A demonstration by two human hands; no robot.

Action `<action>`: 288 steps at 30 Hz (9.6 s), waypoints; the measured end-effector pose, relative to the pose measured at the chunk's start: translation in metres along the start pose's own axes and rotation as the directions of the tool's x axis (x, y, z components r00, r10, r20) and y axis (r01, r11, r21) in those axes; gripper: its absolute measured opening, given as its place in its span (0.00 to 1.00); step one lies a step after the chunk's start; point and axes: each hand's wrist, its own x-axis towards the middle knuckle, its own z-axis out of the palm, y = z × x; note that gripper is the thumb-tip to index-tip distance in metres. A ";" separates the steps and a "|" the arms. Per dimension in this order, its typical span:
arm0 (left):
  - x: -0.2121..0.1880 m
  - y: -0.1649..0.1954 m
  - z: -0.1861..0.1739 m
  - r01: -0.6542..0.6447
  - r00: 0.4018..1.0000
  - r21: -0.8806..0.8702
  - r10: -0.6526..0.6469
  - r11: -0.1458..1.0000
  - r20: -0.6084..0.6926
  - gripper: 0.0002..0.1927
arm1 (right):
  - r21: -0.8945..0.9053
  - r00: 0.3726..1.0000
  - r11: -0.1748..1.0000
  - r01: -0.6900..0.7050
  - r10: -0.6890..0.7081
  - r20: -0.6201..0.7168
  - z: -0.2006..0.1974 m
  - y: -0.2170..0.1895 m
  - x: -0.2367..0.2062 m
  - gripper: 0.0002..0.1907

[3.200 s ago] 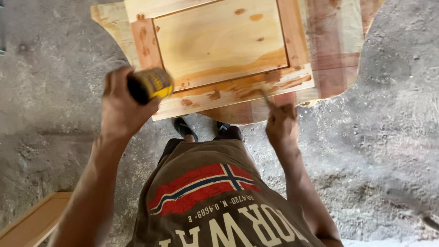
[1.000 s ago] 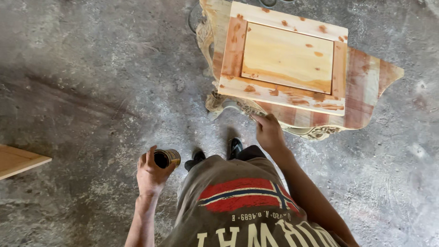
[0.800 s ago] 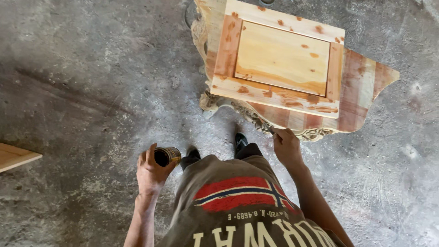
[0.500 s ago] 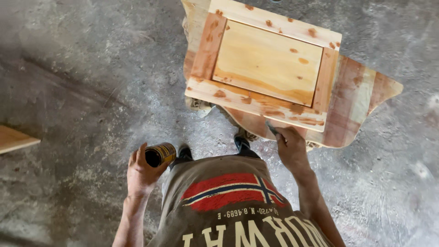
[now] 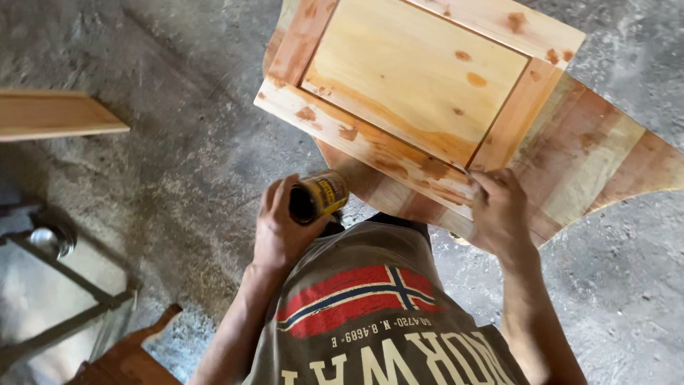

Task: The person holds a can of wood stain in one hand and uses a small brush to apply stain onto a wooden cabinet door panel resting on a work surface, brushing along the frame and panel edges and reloading the brush from the can as they cover the surface.

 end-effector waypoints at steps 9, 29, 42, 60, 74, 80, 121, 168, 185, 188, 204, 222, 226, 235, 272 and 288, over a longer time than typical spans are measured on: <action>0.018 0.023 0.044 -0.024 0.999 0.167 0.019 0.986 0.032 0.49 | -0.003 0.939 0.952 0.306 -0.301 0.167 0.070 -0.054 0.087 0.14; 0.017 0.014 0.042 -0.077 0.990 0.175 0.055 0.982 0.126 0.47 | 0.048 0.858 0.945 0.323 -0.314 0.406 0.067 -0.045 0.124 0.14; 0.026 0.022 0.045 -0.032 0.982 0.159 0.002 0.987 0.187 0.45 | 0.021 0.948 0.971 0.239 -0.238 0.213 -0.007 -0.014 0.095 0.12; 0.031 0.031 0.055 -0.085 0.979 0.216 0.041 0.973 0.200 0.52 | -0.143 0.958 0.967 0.210 -0.174 0.229 -0.008 -0.003 0.031 0.21; 0.029 0.031 0.063 -0.104 0.982 0.198 0.069 0.975 0.174 0.50 | -0.144 1.000 0.989 0.018 -0.016 0.012 -0.031 0.040 0.029 0.13; 0.031 0.030 0.065 -0.096 0.979 0.225 0.052 0.970 0.195 0.51 | -0.213 0.994 0.971 0.106 -0.108 0.001 -0.023 0.041 0.056 0.14; -0.001 -0.009 0.014 0.064 0.998 0.073 -0.064 0.995 -0.014 0.49 | -0.021 1.000 1.000 -0.006 0.007 0.019 -0.010 -0.009 0.056 0.13; 0.233 -0.353 -0.245 -0.051 0.983 0.138 0.075 0.989 -0.170 0.45 | -0.003 0.958 0.974 -0.228 0.224 -0.179 0.222 -0.289 0.262 0.09; 0.510 -0.417 -0.211 -0.347 0.911 -0.086 0.357 0.934 0.208 0.51 | -0.066 0.582 0.679 -0.731 0.571 -0.578 0.277 -0.347 0.243 0.07; 0.561 -0.416 -0.209 -0.399 0.856 -0.120 0.416 0.909 0.307 0.54 | 0.302 0.284 0.514 -0.803 0.775 -0.565 0.306 -0.380 0.243 0.10; 0.613 -0.348 -0.162 -0.635 0.573 -0.381 0.740 0.672 0.352 0.53 | 0.623 -0.349 0.047 -0.781 0.794 -0.498 0.414 -0.402 0.202 0.19; 0.579 -0.209 -0.091 -0.742 0.014 -0.605 0.909 0.289 0.417 0.52 | 0.733 -0.497 0.098 -0.674 0.674 -0.547 0.443 -0.458 0.187 0.13; 0.584 -0.177 -0.073 -0.683 -0.089 -0.689 0.908 0.244 0.409 0.52 | 0.662 -0.485 0.075 -0.746 0.619 -0.617 0.440 -0.467 0.221 0.12; 0.623 -0.140 0.005 -0.464 -0.466 -0.883 0.829 0.069 0.310 0.53 | 0.539 -0.468 -0.041 -0.841 0.554 -0.688 0.401 -0.439 0.355 0.15; 0.653 -0.137 0.066 -0.101 -0.637 -0.989 0.757 0.106 0.146 0.53 | 0.732 -0.805 -0.376 -0.568 0.438 -0.399 0.398 -0.374 0.441 0.17; 0.656 -0.134 0.065 -0.076 -0.642 -0.989 0.752 0.127 0.146 0.53 | 0.752 -0.799 -0.312 -0.581 0.397 -0.452 0.377 -0.367 0.450 0.17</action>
